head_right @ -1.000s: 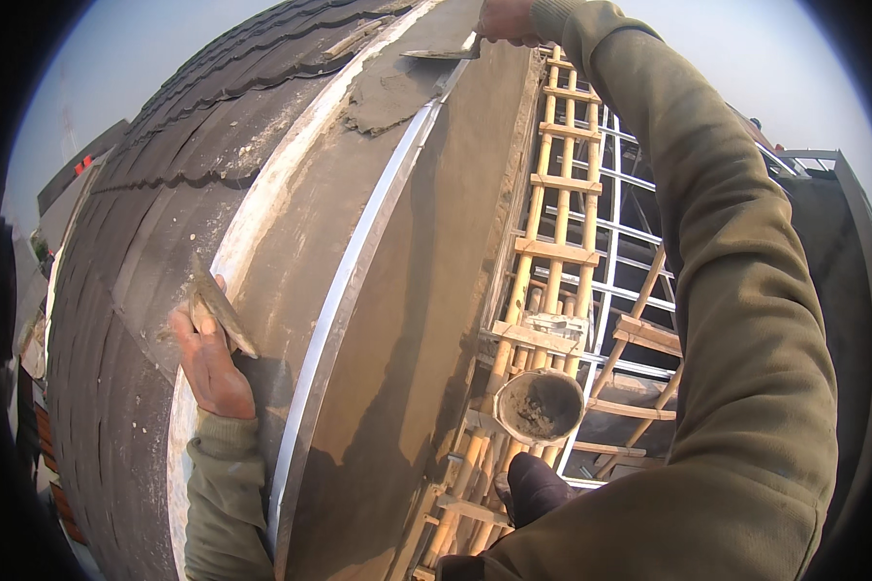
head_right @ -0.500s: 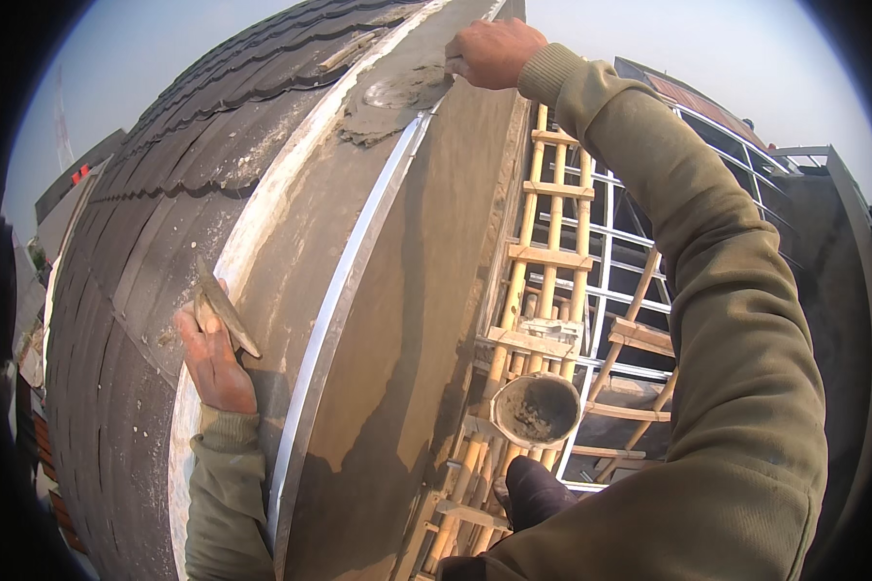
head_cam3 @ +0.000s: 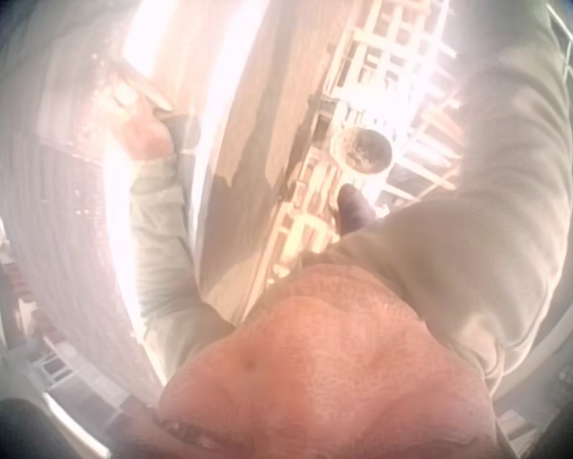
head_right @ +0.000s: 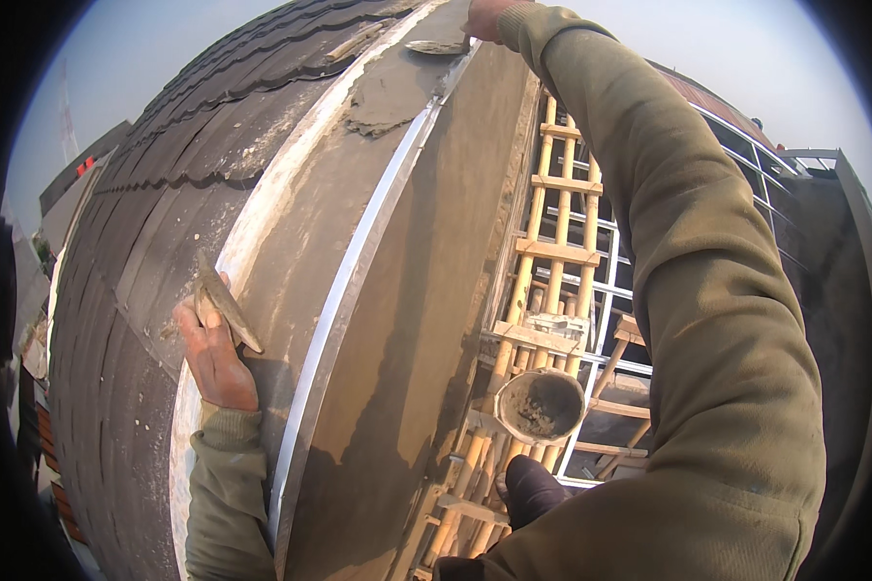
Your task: The person applies mortar to the ridge of a tiled roof using a trowel and smooths the surface with a hand-held tool while standing on a bamboo scaffold.
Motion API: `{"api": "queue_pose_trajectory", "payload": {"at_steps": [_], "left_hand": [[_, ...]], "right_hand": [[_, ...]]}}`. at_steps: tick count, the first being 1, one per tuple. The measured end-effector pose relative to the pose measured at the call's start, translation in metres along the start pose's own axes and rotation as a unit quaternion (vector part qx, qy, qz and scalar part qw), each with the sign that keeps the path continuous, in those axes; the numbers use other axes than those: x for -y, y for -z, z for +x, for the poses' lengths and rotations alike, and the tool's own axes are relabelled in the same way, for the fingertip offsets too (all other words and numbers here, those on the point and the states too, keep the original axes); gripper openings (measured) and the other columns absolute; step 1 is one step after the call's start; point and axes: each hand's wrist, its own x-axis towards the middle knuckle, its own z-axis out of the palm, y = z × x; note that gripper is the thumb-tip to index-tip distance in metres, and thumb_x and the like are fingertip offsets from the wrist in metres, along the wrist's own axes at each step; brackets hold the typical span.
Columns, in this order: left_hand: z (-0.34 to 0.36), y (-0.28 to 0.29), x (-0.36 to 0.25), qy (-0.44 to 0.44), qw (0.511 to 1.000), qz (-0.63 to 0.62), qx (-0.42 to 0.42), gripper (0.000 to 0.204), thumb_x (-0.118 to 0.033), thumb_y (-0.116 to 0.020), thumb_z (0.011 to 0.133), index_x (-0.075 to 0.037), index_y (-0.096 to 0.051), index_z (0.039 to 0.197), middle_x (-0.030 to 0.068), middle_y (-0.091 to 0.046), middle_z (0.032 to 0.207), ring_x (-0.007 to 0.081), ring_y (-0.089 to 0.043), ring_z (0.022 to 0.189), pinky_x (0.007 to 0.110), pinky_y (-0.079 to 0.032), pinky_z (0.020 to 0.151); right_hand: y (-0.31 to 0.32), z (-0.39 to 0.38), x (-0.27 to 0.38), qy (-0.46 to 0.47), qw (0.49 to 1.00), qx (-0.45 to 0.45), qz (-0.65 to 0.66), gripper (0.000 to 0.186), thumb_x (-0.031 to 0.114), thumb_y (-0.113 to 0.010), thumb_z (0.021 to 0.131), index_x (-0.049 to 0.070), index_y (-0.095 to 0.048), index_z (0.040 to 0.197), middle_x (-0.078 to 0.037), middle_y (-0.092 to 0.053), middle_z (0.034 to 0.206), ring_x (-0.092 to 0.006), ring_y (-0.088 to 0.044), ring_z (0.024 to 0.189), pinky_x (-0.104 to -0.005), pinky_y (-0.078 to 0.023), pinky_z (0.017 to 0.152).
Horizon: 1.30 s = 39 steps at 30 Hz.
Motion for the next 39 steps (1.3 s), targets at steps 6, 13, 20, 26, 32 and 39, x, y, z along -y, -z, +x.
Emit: {"api": "queue_pose_trajectory", "payload": {"at_steps": [6, 13, 20, 26, 32, 39], "left_hand": [[0.008, -0.005, -0.005, -0.049, 0.998, 0.013, -0.034, 0.042, -0.034, -0.039, 0.106, 0.003, -0.051, 0.123, 0.0156, -0.06, 0.098, 0.0207, -0.057, 0.088, 0.038, -0.047, 0.081], [0.002, -0.002, 0.004, 0.002, 1.0, -0.03, -0.003, 0.045, -0.034, -0.039, 0.11, 0.004, -0.051, 0.131, 0.0156, -0.059, 0.128, 0.0211, -0.055, 0.117, 0.035, -0.042, 0.105], [0.002, -0.007, -0.01, -0.028, 0.999, -0.009, -0.037, 0.031, -0.027, -0.04, 0.109, 0.0, -0.053, 0.118, 0.0169, -0.056, 0.096, 0.0279, -0.056, 0.086, 0.041, -0.045, 0.08], [0.009, -0.01, -0.01, -0.045, 0.997, 0.044, -0.041, 0.035, -0.03, -0.04, 0.109, 0.001, -0.053, 0.118, 0.0158, -0.057, 0.097, 0.0264, -0.057, 0.087, 0.04, -0.046, 0.081], [-0.005, 0.008, 0.004, -0.029, 0.998, 0.003, -0.048, 0.039, -0.032, -0.042, 0.106, 0.002, -0.053, 0.12, 0.0161, -0.061, 0.104, 0.022, -0.058, 0.096, 0.035, -0.047, 0.088], [0.012, 0.004, 0.014, -0.055, 0.982, -0.177, -0.024, 0.043, -0.032, -0.047, 0.107, 0.002, -0.053, 0.132, 0.0137, -0.058, 0.124, 0.0204, -0.055, 0.115, 0.034, -0.042, 0.101]], "right_hand": [[0.01, -0.01, 0.031, 0.039, 0.99, 0.112, 0.072, 0.035, 0.03, -0.056, 0.108, 0.004, -0.075, 0.121, -0.015, -0.078, 0.11, -0.0292, -0.077, 0.092, -0.0448, -0.06, 0.092], [0.028, -0.107, 0.022, 0.195, 0.98, 0.035, -0.019, 0.041, 0.034, -0.058, 0.107, -0.001, -0.077, 0.115, -0.019, -0.077, 0.105, -0.0308, -0.076, 0.087, -0.0437, -0.061, 0.09], [0.045, -0.11, -0.056, 0.082, 0.997, 0.003, -0.004, 0.034, 0.032, -0.06, 0.105, 0.005, -0.077, 0.116, -0.019, -0.077, 0.105, -0.0318, -0.075, 0.092, -0.0446, -0.058, 0.091], [-0.006, -0.067, -0.037, -0.031, 0.997, -0.049, -0.051, 0.038, 0.033, -0.053, 0.102, 0.006, -0.075, 0.117, -0.02, -0.074, 0.116, -0.0377, -0.071, 0.111, -0.0502, -0.056, 0.097], [0.04, -0.172, -0.001, -0.04, 0.999, -0.004, -0.034, 0.036, 0.031, -0.056, 0.105, 0.003, -0.077, 0.114, -0.022, -0.076, 0.102, -0.0349, -0.073, 0.091, -0.0473, -0.056, 0.087], [0.015, -0.331, 0.063, -0.067, 0.806, 0.027, 0.588, 0.047, 0.047, -0.046, 0.111, 0.004, -0.056, 0.095, 0.003, -0.047, 0.063, -0.003, -0.042, 0.046, -0.0198, -0.035, 0.041]]}}
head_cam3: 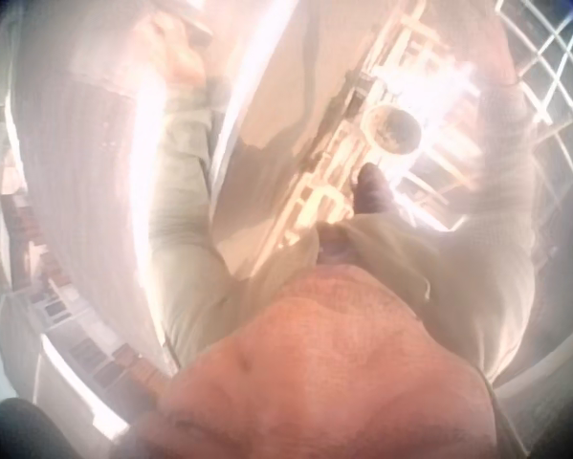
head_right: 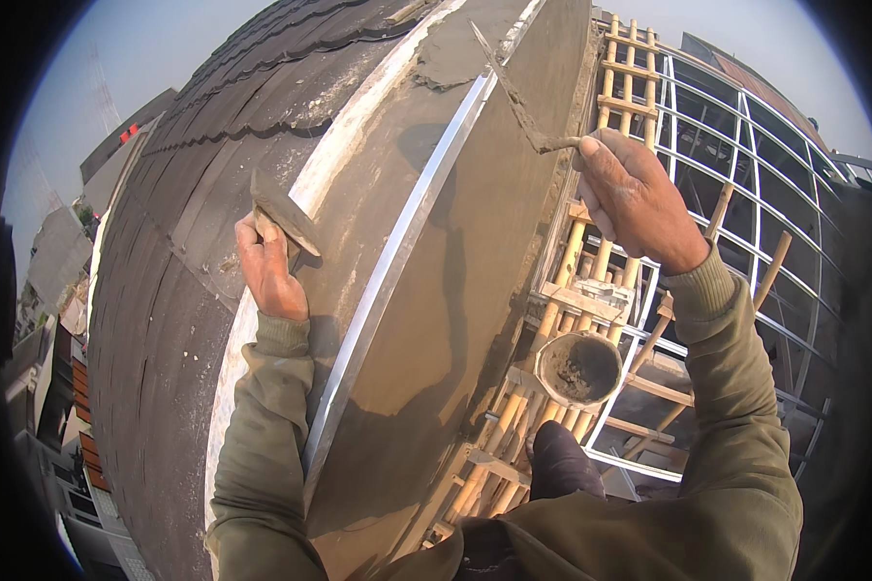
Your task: The person applies mortar to the ridge of a tiled roof using a trowel and smooths the surface with a hand-held tool while standing on a bamboo scaffold.
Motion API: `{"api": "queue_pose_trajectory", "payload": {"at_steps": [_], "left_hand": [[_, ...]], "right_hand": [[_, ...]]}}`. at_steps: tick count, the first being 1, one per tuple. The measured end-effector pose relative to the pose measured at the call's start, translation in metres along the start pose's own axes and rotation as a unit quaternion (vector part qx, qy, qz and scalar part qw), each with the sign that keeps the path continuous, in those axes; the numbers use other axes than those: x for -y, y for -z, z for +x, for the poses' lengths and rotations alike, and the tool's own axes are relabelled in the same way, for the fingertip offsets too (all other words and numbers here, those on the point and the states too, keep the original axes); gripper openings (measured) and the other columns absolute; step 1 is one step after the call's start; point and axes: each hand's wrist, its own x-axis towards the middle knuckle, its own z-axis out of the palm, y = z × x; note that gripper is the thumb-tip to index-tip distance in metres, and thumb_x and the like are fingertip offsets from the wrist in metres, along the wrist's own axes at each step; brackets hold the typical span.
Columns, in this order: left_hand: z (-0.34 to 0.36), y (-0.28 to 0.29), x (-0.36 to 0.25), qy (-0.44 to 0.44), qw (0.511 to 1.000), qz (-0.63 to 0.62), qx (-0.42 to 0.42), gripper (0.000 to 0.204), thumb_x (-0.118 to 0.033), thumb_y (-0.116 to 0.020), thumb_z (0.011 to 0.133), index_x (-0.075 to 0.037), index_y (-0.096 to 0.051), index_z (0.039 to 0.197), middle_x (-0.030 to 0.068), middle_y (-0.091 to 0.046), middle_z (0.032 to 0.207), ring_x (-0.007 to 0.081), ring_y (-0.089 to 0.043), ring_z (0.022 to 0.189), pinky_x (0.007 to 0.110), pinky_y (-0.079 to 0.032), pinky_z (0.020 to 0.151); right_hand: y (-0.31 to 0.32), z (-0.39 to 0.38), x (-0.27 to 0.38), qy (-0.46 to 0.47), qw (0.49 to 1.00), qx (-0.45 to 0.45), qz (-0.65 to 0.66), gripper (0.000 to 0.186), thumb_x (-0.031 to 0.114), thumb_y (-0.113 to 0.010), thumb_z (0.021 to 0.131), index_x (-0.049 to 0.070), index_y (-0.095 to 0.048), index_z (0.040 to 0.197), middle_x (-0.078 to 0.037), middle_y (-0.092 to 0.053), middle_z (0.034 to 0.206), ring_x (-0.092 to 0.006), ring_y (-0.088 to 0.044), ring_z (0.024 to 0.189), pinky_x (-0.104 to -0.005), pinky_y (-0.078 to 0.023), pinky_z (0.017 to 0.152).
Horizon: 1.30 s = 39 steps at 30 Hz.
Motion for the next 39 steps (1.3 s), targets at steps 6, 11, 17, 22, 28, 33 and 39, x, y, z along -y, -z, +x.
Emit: {"api": "queue_pose_trajectory", "payload": {"at_steps": [6, 11, 17, 22, 28, 33, 39], "left_hand": [[0.014, -0.017, -0.032, 0.194, 0.853, -0.454, 0.173, 0.043, -0.028, -0.052, 0.107, 0.003, -0.057, 0.136, 0.0182, -0.064, 0.131, 0.0295, -0.061, 0.109, 0.044, -0.049, 0.093], [-0.001, -0.032, -0.022, 0.289, 0.696, -0.613, 0.238, 0.066, -0.047, -0.058, 0.1, 0.0, -0.051, 0.146, 0.0229, -0.062, 0.138, 0.0374, -0.062, 0.124, 0.052, -0.052, 0.103], [-0.011, -0.032, -0.014, 0.303, 0.694, -0.616, 0.217, 0.063, -0.046, -0.057, 0.101, 0.0, -0.053, 0.144, 0.018, -0.063, 0.137, 0.0356, -0.063, 0.12, 0.052, -0.053, 0.101], [-0.012, -0.032, -0.028, 0.325, 0.71, -0.601, 0.173, 0.048, -0.026, -0.059, 0.101, 0.002, -0.055, 0.14, 0.0217, -0.06, 0.13, 0.0341, -0.063, 0.106, 0.042, -0.056, 0.087], [-0.015, -0.033, -0.052, 0.331, 0.708, -0.592, 0.198, 0.049, -0.019, -0.064, 0.101, 0.005, -0.052, 0.141, 0.0257, -0.061, 0.131, 0.0362, -0.066, 0.114, 0.043, -0.061, 0.1], [-0.022, -0.032, -0.052, 0.333, 0.704, -0.591, 0.21, 0.049, -0.023, -0.064, 0.101, 0.004, -0.054, 0.14, 0.0251, -0.063, 0.132, 0.0376, -0.066, 0.118, 0.045, -0.061, 0.099], [-0.02, -0.026, -0.042, 0.272, 0.718, -0.583, 0.264, 0.054, -0.031, -0.065, 0.1, 0.006, -0.056, 0.139, 0.0237, -0.064, 0.134, 0.0408, -0.065, 0.122, 0.05, -0.059, 0.102]], "right_hand": [[-0.063, -0.015, 0.013, 0.046, 0.968, 0.071, 0.238, 0.04, 0.034, -0.047, 0.111, -0.002, -0.061, 0.108, 0.002, -0.047, 0.063, -0.0058, -0.041, 0.049, -0.0244, -0.037, 0.046], [-0.083, 0.003, 0.034, 0.098, 0.982, 0.125, 0.099, 0.037, 0.032, -0.047, 0.111, -0.001, -0.064, 0.108, -0.005, -0.05, 0.066, -0.013, -0.053, 0.06, -0.031, -0.044, 0.055], [-0.055, -0.026, 0.018, 0.16, 0.966, 0.164, -0.117, 0.04, 0.03, -0.046, 0.11, -0.004, -0.067, 0.112, -0.019, -0.063, 0.079, -0.0277, -0.06, 0.065, -0.0424, -0.051, 0.07], [-0.021, -0.072, 0.003, -0.004, 0.991, 0.082, -0.107, 0.041, 0.029, -0.045, 0.108, -0.006, -0.066, 0.112, -0.011, -0.059, 0.075, -0.018, -0.056, 0.068, -0.0377, -0.048, 0.067], [-0.084, -0.025, 0.022, 0.211, 0.965, -0.086, -0.13, 0.028, 0.008, -0.072, 0.092, -0.002, -0.051, 0.109, -0.004, -0.038, 0.072, -0.0114, -0.038, 0.061, -0.0309, -0.034, 0.055], [-0.146, 0.001, 0.02, 0.327, 0.938, -0.057, -0.101, 0.038, 0.0, -0.073, 0.086, -0.002, -0.052, 0.117, -0.022, -0.058, 0.101, -0.0441, -0.062, 0.091, -0.0447, -0.052, 0.075], [-0.16, -0.021, -0.003, 0.311, 0.94, -0.037, -0.135, 0.035, -0.005, -0.071, 0.086, -0.002, -0.054, 0.117, -0.021, -0.058, 0.104, -0.0438, -0.063, 0.093, -0.0474, -0.052, 0.075]]}}
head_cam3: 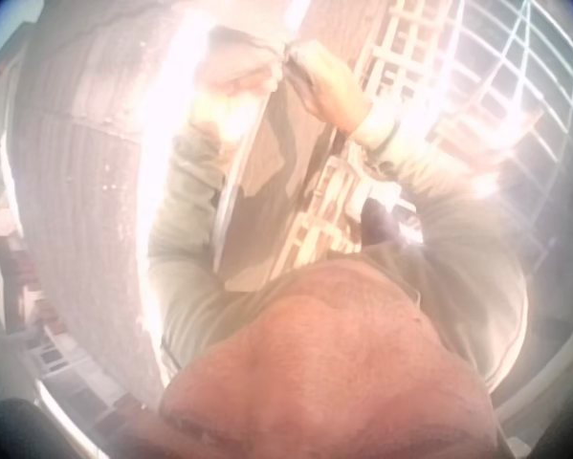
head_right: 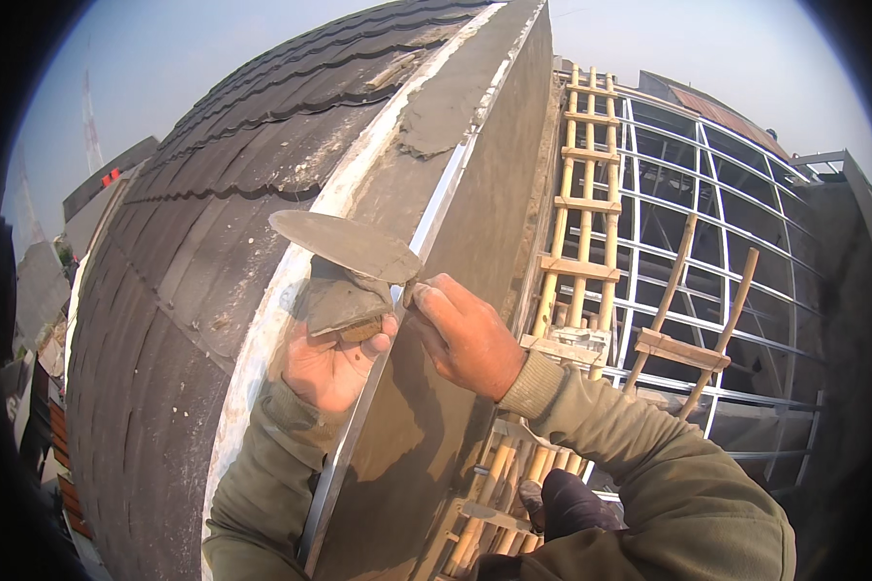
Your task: The person applies mortar to the ridge of a tiled roof using a trowel and smooths the surface with a hand-held tool while standing on a bamboo scaffold.
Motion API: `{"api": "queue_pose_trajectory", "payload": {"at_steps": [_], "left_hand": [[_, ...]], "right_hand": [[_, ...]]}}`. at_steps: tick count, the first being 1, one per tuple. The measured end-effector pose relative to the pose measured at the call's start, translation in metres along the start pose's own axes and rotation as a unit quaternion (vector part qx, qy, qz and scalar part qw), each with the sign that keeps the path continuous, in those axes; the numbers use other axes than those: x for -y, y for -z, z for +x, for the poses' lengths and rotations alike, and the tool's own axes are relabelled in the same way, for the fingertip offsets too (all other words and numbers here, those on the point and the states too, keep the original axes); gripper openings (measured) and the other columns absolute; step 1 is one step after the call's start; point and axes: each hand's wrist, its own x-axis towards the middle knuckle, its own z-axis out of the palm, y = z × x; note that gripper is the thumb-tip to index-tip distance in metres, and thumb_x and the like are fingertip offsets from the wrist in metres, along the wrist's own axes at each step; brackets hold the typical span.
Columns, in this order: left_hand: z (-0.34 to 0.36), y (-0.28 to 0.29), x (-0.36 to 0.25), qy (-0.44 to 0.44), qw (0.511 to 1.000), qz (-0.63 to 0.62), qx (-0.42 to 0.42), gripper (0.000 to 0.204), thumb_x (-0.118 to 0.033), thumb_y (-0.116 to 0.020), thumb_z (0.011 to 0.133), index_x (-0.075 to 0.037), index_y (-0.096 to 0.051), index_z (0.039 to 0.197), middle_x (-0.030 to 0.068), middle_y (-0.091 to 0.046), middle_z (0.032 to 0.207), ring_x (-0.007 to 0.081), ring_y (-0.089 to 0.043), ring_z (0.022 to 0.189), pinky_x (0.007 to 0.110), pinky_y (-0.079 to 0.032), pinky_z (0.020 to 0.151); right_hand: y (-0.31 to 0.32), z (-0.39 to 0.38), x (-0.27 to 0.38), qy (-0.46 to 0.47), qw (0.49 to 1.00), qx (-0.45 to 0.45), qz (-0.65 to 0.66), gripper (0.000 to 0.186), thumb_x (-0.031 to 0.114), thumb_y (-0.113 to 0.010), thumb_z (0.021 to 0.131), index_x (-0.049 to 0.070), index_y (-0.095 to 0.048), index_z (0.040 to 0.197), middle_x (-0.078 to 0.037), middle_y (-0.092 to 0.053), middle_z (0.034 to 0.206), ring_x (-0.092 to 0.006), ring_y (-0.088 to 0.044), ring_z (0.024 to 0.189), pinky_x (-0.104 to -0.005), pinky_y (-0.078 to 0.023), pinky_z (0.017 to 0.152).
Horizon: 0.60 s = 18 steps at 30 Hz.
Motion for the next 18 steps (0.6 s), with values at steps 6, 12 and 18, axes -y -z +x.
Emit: {"api": "queue_pose_trajectory", "payload": {"at_steps": [6, 12, 18], "left_hand": [[-0.003, -0.008, -0.024, -0.062, 0.996, -0.036, -0.056, 0.046, -0.017, -0.061, 0.102, 0.003, -0.052, 0.143, 0.0203, -0.063, 0.133, 0.0395, -0.063, 0.121, 0.043, -0.061, 0.095], [0.003, 0.014, -0.022, -0.117, 0.986, 0.065, -0.1, 0.042, -0.012, -0.062, 0.102, 0.001, -0.052, 0.141, 0.0189, -0.06, 0.141, 0.0374, -0.061, 0.129, 0.054, -0.052, 0.109], [0.001, 0.013, -0.012, -0.074, 0.988, 0.089, -0.103, 0.045, -0.011, -0.06, 0.103, -0.001, -0.049, 0.146, 0.0141, -0.061, 0.141, 0.029, -0.062, 0.128, 0.046, -0.05, 0.111]], "right_hand": [[0.021, -0.071, -0.016, -0.099, 0.995, 0.014, -0.028, 0.033, -0.003, -0.072, 0.086, -0.003, -0.056, 0.114, -0.02, -0.057, 0.1, -0.0414, -0.062, 0.086, -0.045, -0.051, 0.072], [0.061, -0.082, -0.018, 0.008, 0.99, -0.076, -0.118, 0.026, 0.0, -0.07, 0.091, -0.004, -0.056, 0.113, -0.019, -0.059, 0.091, -0.0336, -0.061, 0.069, -0.0402, -0.047, 0.059], [0.08, -0.042, -0.01, 0.09, 0.981, 0.033, -0.167, 0.035, -0.003, -0.078, 0.074, -0.003, -0.062, 0.105, -0.019, -0.064, 0.095, -0.0364, -0.064, 0.074, -0.0444, -0.051, 0.061]]}}
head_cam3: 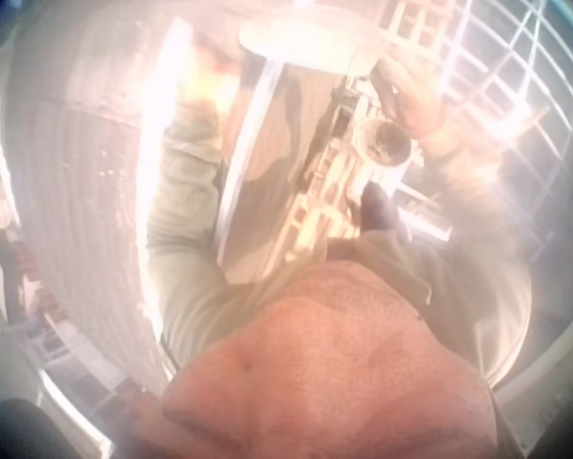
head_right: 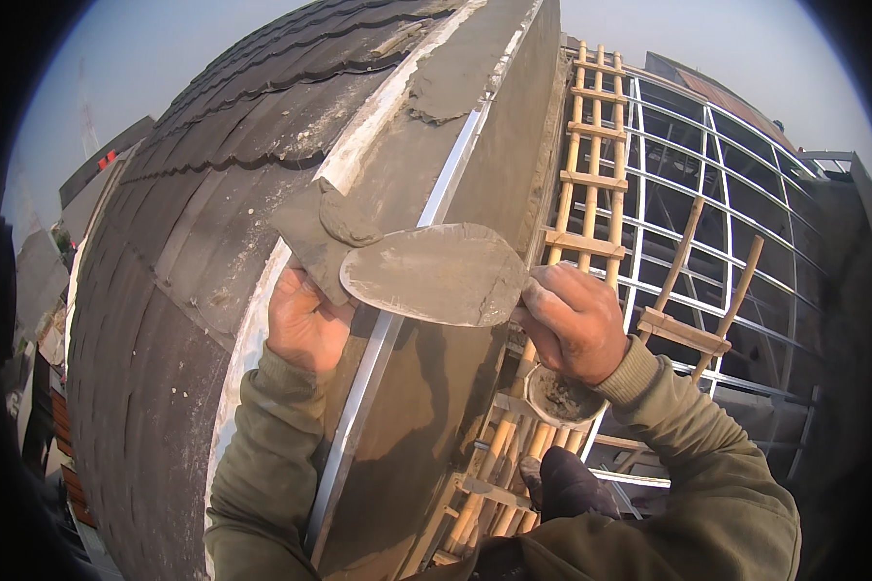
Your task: The person applies mortar to the ridge of a tiled roof using a trowel and smooths the surface with a hand-held tool while standing on a bamboo scaffold.
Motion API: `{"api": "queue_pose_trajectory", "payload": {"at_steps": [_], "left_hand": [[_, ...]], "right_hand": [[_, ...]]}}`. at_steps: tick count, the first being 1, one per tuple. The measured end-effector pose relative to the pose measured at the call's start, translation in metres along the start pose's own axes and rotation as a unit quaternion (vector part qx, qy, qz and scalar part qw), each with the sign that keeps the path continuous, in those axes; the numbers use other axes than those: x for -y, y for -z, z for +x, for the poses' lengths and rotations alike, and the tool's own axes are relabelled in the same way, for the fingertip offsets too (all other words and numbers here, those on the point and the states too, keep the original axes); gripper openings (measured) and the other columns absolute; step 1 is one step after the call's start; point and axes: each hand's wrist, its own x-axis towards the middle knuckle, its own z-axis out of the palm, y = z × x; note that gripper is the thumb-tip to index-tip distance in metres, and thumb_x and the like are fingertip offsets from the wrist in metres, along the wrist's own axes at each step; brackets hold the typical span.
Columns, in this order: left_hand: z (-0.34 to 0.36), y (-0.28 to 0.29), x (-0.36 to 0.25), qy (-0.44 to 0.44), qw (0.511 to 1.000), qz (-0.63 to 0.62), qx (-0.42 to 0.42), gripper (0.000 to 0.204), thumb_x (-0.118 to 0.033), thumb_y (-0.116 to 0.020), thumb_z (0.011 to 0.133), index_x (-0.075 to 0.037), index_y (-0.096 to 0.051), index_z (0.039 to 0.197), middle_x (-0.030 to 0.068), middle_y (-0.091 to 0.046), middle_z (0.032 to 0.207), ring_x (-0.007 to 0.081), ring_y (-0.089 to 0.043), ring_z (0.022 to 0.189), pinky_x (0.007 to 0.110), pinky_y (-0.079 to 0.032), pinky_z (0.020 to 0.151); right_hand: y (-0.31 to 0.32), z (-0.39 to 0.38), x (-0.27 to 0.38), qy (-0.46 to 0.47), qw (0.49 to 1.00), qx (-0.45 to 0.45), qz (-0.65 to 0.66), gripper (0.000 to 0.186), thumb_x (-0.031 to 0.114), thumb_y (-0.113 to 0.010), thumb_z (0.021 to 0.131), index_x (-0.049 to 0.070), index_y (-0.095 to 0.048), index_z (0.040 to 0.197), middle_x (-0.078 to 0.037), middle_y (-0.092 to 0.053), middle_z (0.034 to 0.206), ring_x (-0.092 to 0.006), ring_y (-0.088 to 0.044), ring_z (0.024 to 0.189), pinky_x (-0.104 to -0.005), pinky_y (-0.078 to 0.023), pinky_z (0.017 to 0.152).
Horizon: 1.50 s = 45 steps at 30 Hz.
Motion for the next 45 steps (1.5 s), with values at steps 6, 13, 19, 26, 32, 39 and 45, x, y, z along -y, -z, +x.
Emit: {"api": "queue_pose_trajectory", "payload": {"at_steps": [6, 13, 19, 26, 32, 39, 45], "left_hand": [[0.0, 0.006, 0.002, 0.028, 0.999, 0.018, 0.028, 0.05, -0.003, -0.059, 0.102, 0.001, -0.044, 0.149, 0.0136, -0.056, 0.146, 0.0252, -0.057, 0.134, 0.042, -0.046, 0.116], [0.003, 0.019, 0.005, -0.036, 0.997, 0.045, -0.054, 0.06, -0.01, -0.061, 0.101, 0.005, -0.036, 0.153, 0.0144, -0.055, 0.146, 0.0262, -0.055, 0.134, 0.042, -0.042, 0.116], [0.005, 0.016, 0.008, -0.039, 0.996, 0.055, -0.052, 0.061, -0.014, -0.063, 0.1, 0.004, -0.037, 0.152, 0.0136, -0.056, 0.145, 0.026, -0.056, 0.133, 0.041, -0.041, 0.116], [0.002, 0.004, 0.005, -0.034, 0.99, 0.1, -0.09, 0.06, -0.014, -0.063, 0.1, 0.003, -0.039, 0.152, 0.0119, -0.055, 0.144, 0.0241, -0.054, 0.133, 0.04, -0.041, 0.116], [-0.001, 0.007, 0.007, -0.032, 0.987, 0.138, -0.077, 0.056, -0.018, -0.058, 0.107, 0.007, -0.037, 0.152, 0.0153, -0.052, 0.146, 0.0208, -0.051, 0.134, 0.038, -0.039, 0.116], [-0.001, -0.005, 0.001, -0.026, 0.983, 0.151, -0.096, 0.061, -0.02, -0.059, 0.105, 0.008, -0.034, 0.153, 0.0161, -0.051, 0.148, 0.0227, -0.05, 0.136, 0.039, -0.039, 0.116], [-0.004, -0.001, 0.002, -0.035, 0.982, 0.153, -0.101, 0.069, -0.023, -0.064, 0.102, 0.009, -0.033, 0.155, 0.0161, -0.051, 0.15, 0.0237, -0.05, 0.139, 0.039, -0.037, 0.118]], "right_hand": [[0.007, 0.036, -0.027, -0.112, 0.99, -0.004, -0.088, 0.021, 0.007, -0.076, 0.088, 0.002, -0.06, 0.1, -0.014, -0.06, 0.086, -0.0328, -0.063, 0.068, -0.0423, -0.049, 0.059], [0.026, 0.152, -0.126, -0.353, 0.922, 0.099, 0.126, 0.022, 0.017, -0.067, 0.1, -0.002, -0.058, 0.095, -0.001, -0.052, 0.074, -0.0089, -0.051, 0.061, -0.0283, -0.046, 0.053], [-0.006, 0.25, -0.23, -0.396, 0.903, 0.165, -0.003, 0.03, 0.023, -0.055, 0.105, -0.001, -0.063, 0.088, -0.004, -0.045, 0.063, -0.0118, -0.038, 0.05, -0.0331, -0.03, 0.041], [-0.038, 0.311, -0.292, -0.371, 0.887, 0.248, -0.118, 0.035, 0.025, -0.057, 0.102, -0.007, -0.068, 0.091, -0.009, -0.056, 0.061, -0.0196, -0.048, 0.043, -0.0402, -0.041, 0.039], [-0.051, 0.354, -0.342, -0.408, 0.877, 0.24, -0.079, 0.034, 0.026, -0.054, 0.103, -0.002, -0.068, 0.089, -0.009, -0.06, 0.061, -0.0174, -0.051, 0.041, -0.0378, -0.042, 0.039], [-0.036, 0.392, -0.356, -0.499, 0.718, 0.477, 0.087, 0.029, 0.027, -0.047, 0.107, 0.008, -0.066, 0.097, -0.002, -0.062, 0.065, -0.0137, -0.052, 0.048, -0.0339, -0.046, 0.046], [-0.013, 0.357, -0.28, -0.416, 0.774, 0.472, 0.077, 0.032, 0.026, -0.051, 0.105, 0.003, -0.067, 0.091, -0.005, -0.061, 0.063, -0.0141, -0.051, 0.044, -0.0337, -0.043, 0.041]]}}
